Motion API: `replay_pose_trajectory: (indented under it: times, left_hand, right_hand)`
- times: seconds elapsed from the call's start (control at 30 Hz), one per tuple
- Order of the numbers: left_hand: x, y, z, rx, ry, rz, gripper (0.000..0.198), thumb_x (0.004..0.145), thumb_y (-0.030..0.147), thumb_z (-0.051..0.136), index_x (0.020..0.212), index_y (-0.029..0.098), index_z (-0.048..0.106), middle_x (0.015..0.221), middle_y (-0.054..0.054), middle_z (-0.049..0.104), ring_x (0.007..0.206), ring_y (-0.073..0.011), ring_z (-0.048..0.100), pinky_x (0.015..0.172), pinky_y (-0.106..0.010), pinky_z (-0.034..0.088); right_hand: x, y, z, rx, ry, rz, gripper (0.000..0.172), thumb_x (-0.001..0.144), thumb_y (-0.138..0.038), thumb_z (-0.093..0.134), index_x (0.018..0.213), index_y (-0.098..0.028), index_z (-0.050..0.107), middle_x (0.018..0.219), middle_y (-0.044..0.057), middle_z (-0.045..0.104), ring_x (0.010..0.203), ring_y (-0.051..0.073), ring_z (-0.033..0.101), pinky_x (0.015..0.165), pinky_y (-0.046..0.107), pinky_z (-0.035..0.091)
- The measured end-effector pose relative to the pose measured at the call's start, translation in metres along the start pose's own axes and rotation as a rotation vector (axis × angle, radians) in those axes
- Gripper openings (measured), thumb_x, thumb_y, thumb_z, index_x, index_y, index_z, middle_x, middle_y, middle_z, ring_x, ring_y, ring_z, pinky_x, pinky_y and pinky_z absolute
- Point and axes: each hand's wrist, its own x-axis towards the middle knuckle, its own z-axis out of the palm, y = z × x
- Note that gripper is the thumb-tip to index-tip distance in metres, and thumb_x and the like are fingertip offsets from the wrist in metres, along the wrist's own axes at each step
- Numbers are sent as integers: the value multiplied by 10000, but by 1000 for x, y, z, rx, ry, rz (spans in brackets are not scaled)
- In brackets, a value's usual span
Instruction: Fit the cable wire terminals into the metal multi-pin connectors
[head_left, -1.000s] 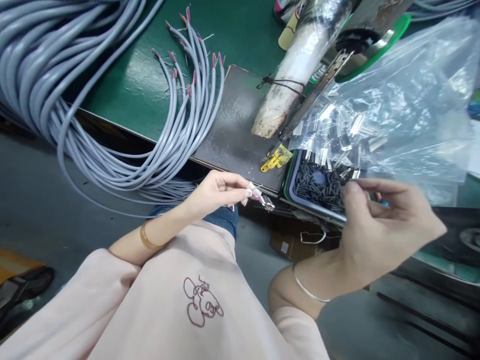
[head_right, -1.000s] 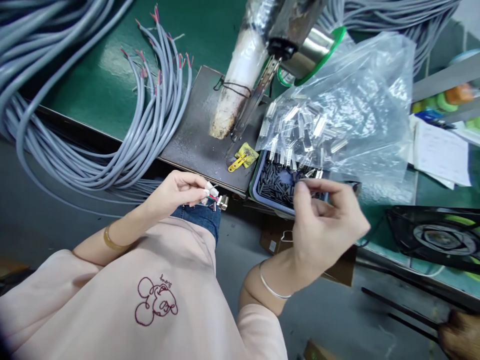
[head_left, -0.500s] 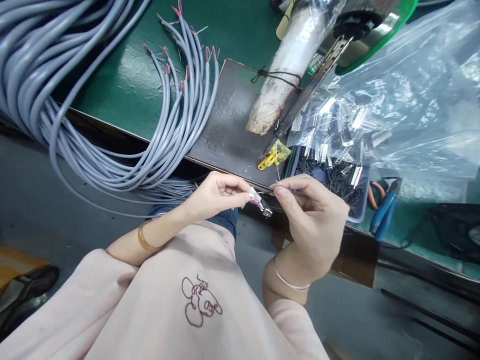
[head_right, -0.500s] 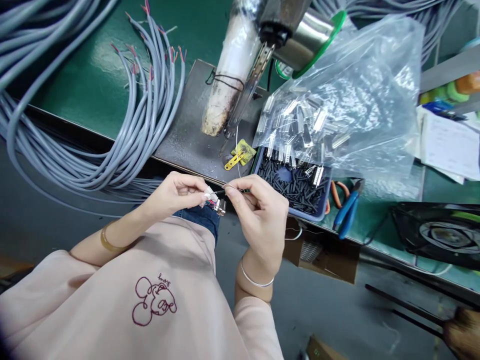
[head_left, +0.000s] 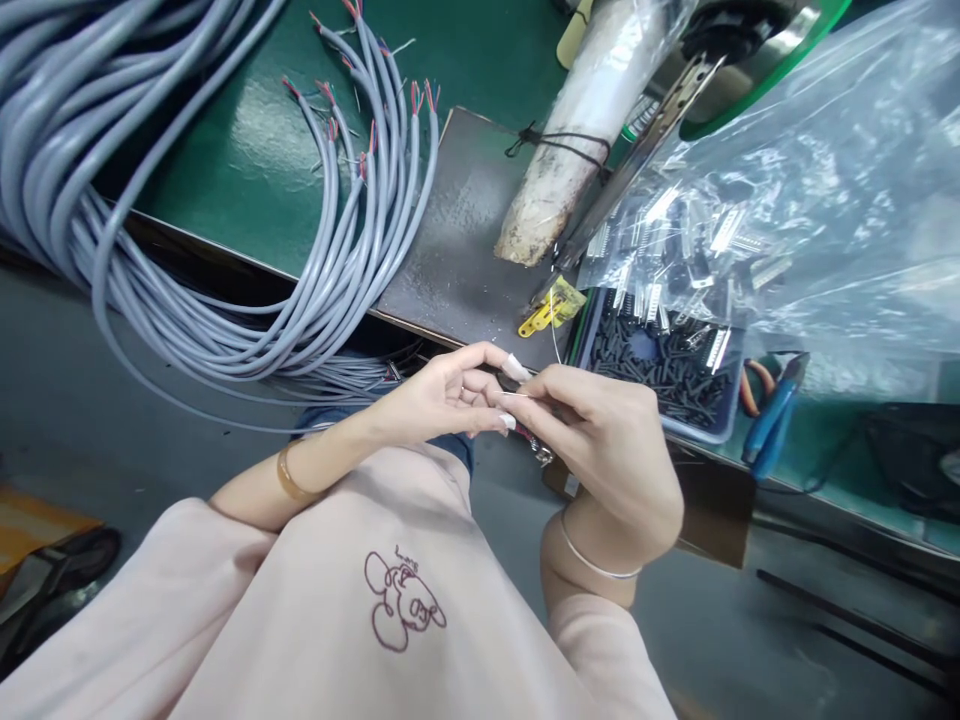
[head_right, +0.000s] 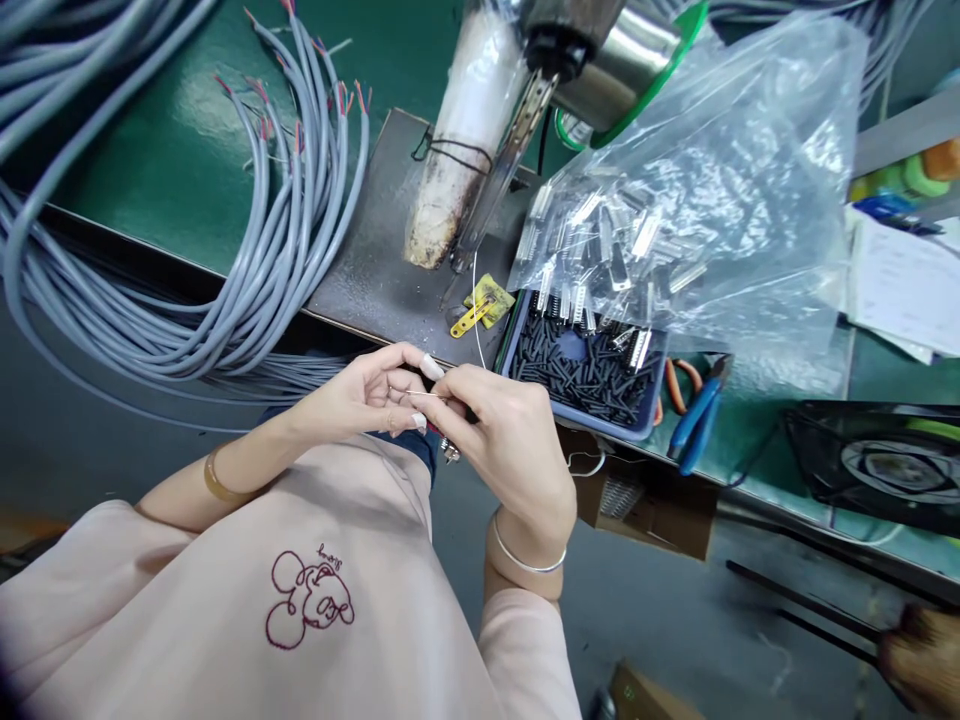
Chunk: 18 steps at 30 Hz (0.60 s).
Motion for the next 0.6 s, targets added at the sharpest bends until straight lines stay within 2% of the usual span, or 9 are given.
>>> replay_pose_trajectory:
  times: [0.07,0.13,0.2,0.33,0.43,0.6]
  left_hand:
    - [0,-1,-1,-9,28,45,415,734,281,865,1025,170,590,740,19,681,555,-50,576,518,-161,457]
    - [1,0,-1,-14,85,104,368,743,319,865,954,154,614,707,20,675,524,-38,546,500,-159,439]
    - [2,2,-1,-15,141,149,342,743,347,867,885,143,633,680,19,672,513,-35,535,492,-160,433]
    - [4,4,-2,-7,202,184,354,731,417,872,842,134,691,700,-3,702,530,-48,556,491,-169,449]
    - [5,4,-3,-9,191,186,370,728,462,868,825,136,721,712,-20,722,541,-62,579,491,-178,464]
    - [4,4,-1,-18,204,171,384,613,391,948,724,134,685,616,2,679,504,-74,596,473,-180,468]
  right_hand:
    - [-2,-4,-2,-3,100,28,234,945,-271,670,721,-207,661,584,-49,596,483,59,487,471,211,357]
    - [-8,-9,-4,-16,270,73,41,911,-266,719,912,-227,731,620,-54,607,467,63,430,443,223,337]
    - [-14,-14,-4,-50,357,82,188,880,-248,754,1067,-245,734,635,-60,611,453,65,377,421,233,311]
    - [-21,-14,9,-159,362,47,147,876,-165,741,1000,-241,756,708,-27,690,514,71,489,480,238,362]
    - [-21,-4,26,-98,508,103,127,886,-159,721,956,-253,770,754,-16,726,533,77,527,494,238,391]
    - [-21,7,50,24,696,210,49,895,-253,717,894,-247,766,756,0,732,549,104,582,457,246,394]
